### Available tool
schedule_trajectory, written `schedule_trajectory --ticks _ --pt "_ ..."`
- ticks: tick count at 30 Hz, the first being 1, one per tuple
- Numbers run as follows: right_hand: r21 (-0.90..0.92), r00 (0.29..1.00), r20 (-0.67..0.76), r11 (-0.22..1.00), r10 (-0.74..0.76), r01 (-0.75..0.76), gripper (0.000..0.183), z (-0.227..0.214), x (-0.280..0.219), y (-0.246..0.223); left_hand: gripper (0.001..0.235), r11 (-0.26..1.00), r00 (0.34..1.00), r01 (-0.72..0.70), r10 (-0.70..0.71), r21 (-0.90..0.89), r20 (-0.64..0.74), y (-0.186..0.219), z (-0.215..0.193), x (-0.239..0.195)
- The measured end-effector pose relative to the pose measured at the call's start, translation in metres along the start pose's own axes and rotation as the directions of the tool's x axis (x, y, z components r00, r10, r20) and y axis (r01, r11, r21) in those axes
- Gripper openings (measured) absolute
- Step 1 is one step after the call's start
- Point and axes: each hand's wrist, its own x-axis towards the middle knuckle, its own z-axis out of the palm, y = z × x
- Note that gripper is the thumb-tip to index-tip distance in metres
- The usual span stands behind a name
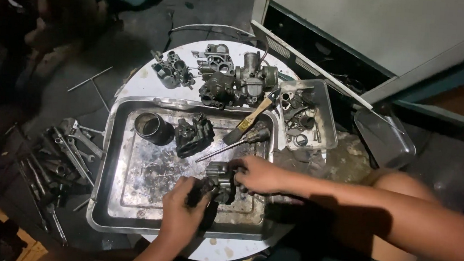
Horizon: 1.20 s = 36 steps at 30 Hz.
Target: Cleaning and inspecting motorcycle carburetor components using a brush and screwdriver.
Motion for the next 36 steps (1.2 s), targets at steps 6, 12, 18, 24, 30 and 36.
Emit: schedule_trajectory --ticks 6,12,18,24,30,36 --pt "-0.229 0.966 -0.077 0.947 -0.248 0.225 0.059 0.012 -0.001 0.004 0.024 0.985 0.992 0.123 -0.118 0.124 -0.046 -0.008 -0.002 -0.001" --pt "-0.459 0.978 -0.005 0.869 -0.210 0.184 0.086 0.015 -0.027 -0.007 0.020 0.993 0.996 0.087 -0.087 0.084 -0.005 -0.005 -0.003 0.005" --pt "-0.587 0.812 -0.181 0.723 -0.555 0.364 0.034 -0.021 -0.019 0.018 0.038 0.978 0.981 0.192 -0.194 0.081 0.017 -0.009 0.000 -0.023" --pt "-0.911 0.791 -0.098 0.375 -0.603 0.173 0.058 -0.028 0.050 0.042 0.034 0.959 0.980 -0.180 0.157 0.218 0.121 -0.033 0.002 -0.036" --pt "-0.953 0.828 -0.154 0.302 -0.539 0.019 0.062 -0.034 0.062 0.041 0.028 0.944 0.968 -0.213 0.168 0.252 0.187 -0.025 -0.006 -0.031" --pt "-0.990 0.790 -0.076 0.141 -0.609 0.014 0.066 -0.043 0.054 0.038 0.040 0.936 0.971 -0.063 -0.023 0.346 0.240 -0.020 -0.007 -0.014"
